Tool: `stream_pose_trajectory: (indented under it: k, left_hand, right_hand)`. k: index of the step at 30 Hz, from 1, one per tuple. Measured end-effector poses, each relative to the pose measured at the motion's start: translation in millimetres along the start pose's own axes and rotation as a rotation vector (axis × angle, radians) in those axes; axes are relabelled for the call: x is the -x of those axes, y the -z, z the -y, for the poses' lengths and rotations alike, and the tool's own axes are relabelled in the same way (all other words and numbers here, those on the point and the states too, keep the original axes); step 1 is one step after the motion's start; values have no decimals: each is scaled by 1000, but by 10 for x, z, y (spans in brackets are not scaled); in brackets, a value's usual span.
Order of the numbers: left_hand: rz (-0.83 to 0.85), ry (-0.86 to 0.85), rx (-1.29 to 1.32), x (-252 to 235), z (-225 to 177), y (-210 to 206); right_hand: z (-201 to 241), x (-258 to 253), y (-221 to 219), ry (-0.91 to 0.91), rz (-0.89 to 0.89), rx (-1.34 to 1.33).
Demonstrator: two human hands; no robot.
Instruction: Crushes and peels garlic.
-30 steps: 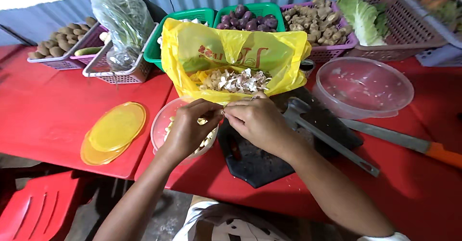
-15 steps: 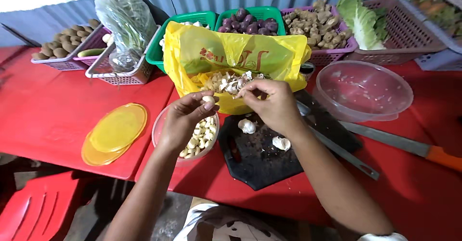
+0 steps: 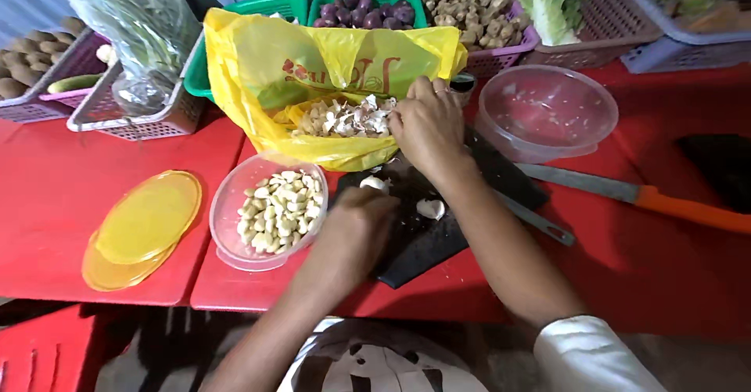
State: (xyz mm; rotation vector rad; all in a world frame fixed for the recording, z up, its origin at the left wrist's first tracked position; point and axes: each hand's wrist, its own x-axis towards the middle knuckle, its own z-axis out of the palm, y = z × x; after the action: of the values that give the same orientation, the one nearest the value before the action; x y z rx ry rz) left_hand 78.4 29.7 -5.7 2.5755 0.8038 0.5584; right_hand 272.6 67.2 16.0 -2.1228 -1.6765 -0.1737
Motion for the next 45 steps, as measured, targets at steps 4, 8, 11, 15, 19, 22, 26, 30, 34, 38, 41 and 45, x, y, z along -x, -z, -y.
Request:
stream_pose_trajectory:
  k: [4, 8, 11, 15, 19, 22, 26, 30, 34, 38, 41, 45]
  left_hand:
    - [255, -88, 39, -348, -115, -627]
    - [182, -116, 126, -393, -19, -682]
    - [37, -69, 295, -327, 94, -536]
    - [-194, -1, 585, -337, 60, -20]
    - [-320, -24, 699, -466, 73, 353]
    - [-368, -42, 695, -561, 110, 455]
    - [-451, -50, 599, -662, 180, 445]
    - [-419, -17, 760, -738, 216, 466]
    - [-406, 16, 811, -819, 227, 505]
    - [-351, 69, 128, -976, 481, 639]
    - [-265, 110, -88, -1038, 601, 632]
    - [-356, -22, 268, -953, 352, 533]
  right_hand:
    - [13, 46, 17, 34, -28, 9]
    - [-45, 67, 108, 65, -124, -190]
    - [-114, 85, 244, 76, -54, -389]
    - [-123, 146, 424, 144, 123, -674]
    - [-29, 219, 492, 177, 323, -1082]
    - [42, 228, 500, 43, 380, -1401]
    - [53, 181, 452, -116, 255, -1547]
    - [-5, 150, 385, -173, 256, -1669]
    - [-11, 127, 348, -219, 243, -1769]
    - [-32, 71, 274, -350, 115, -1735]
    - [-42, 64, 218, -346, 28, -1619]
    - [2, 79, 164, -232, -34, -1461]
